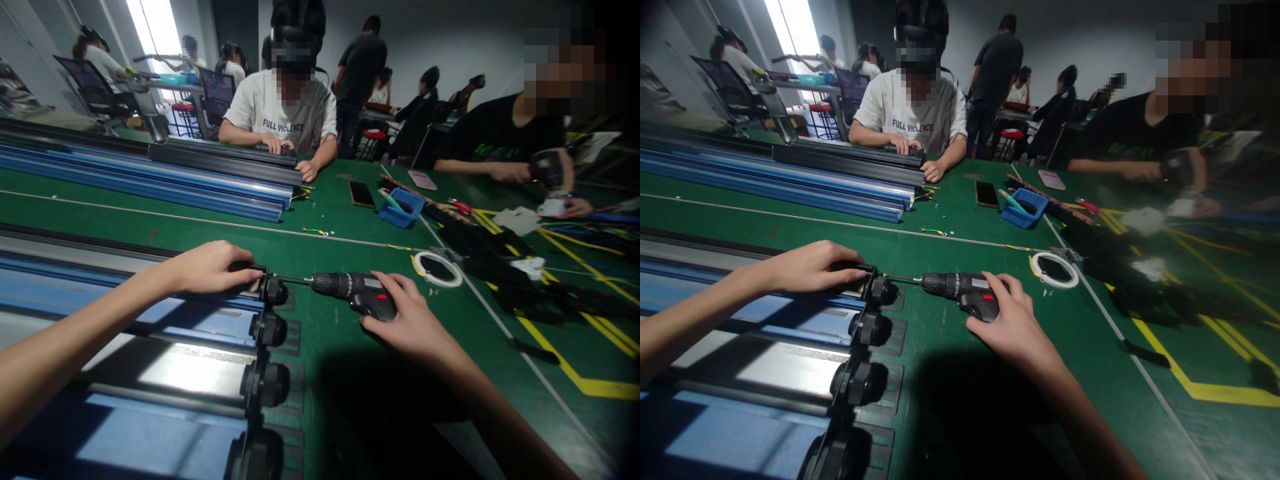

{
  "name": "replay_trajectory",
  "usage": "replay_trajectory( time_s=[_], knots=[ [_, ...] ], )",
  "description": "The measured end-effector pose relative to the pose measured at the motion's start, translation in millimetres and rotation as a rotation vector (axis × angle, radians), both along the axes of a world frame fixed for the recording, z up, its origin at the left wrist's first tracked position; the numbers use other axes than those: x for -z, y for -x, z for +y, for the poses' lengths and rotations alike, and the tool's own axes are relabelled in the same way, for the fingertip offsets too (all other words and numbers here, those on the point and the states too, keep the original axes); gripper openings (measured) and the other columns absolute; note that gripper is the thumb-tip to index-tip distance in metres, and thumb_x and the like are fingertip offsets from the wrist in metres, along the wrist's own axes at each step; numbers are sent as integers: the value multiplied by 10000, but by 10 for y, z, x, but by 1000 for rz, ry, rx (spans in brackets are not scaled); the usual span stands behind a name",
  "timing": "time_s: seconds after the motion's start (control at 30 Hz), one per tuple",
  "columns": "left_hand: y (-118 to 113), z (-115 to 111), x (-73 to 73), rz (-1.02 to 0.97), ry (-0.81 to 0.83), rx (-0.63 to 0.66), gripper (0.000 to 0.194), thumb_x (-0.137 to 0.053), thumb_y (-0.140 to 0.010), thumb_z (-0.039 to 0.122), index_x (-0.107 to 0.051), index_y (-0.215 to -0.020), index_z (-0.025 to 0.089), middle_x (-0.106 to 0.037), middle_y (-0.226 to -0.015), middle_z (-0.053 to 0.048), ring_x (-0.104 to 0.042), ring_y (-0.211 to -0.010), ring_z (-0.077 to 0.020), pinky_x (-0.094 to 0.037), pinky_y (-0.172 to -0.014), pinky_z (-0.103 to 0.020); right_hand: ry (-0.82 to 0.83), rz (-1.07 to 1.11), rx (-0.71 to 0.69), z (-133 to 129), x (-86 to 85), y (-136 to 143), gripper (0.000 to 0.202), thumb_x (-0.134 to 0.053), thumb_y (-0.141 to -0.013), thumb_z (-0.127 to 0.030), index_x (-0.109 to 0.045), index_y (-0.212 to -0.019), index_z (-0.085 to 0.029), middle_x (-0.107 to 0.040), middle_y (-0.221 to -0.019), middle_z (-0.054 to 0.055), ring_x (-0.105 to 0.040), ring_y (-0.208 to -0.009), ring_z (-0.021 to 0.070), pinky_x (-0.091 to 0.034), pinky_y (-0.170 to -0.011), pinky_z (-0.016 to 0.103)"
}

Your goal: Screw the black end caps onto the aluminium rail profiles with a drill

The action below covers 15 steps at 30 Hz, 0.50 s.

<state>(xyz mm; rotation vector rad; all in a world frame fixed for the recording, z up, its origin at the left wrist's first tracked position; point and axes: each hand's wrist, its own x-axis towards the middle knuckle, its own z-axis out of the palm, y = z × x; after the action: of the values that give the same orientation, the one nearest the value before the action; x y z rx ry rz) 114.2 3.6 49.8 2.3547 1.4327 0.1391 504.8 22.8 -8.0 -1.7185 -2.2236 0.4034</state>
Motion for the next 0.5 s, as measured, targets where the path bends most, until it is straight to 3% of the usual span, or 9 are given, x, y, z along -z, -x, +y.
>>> replay_trajectory(
  time_s=[0.33,0.5],
  knots=[
    [-110,-40,70,113,-18,-117,651,-461,-882,785,-663,-1047,190,-695,-876,-96,-656,-772,-261,-383,-624,-297,3,-11,2,3,14,-13,792,-676,-697,-414,-482,-1450,-265,-408,-1452,106,-520,-1256,354,-447,-1098,498],
    [-159,-61,84,104,36,-129,619,-478,-889,760,-615,-1106,197,-691,-1026,-95,-652,-887,-277,-420,-691,-312,0,-12,-1,9,16,-8,803,-672,-693,-423,-485,-1454,-246,-411,-1447,118,-523,-1255,359,-445,-1099,501]
  ],
)
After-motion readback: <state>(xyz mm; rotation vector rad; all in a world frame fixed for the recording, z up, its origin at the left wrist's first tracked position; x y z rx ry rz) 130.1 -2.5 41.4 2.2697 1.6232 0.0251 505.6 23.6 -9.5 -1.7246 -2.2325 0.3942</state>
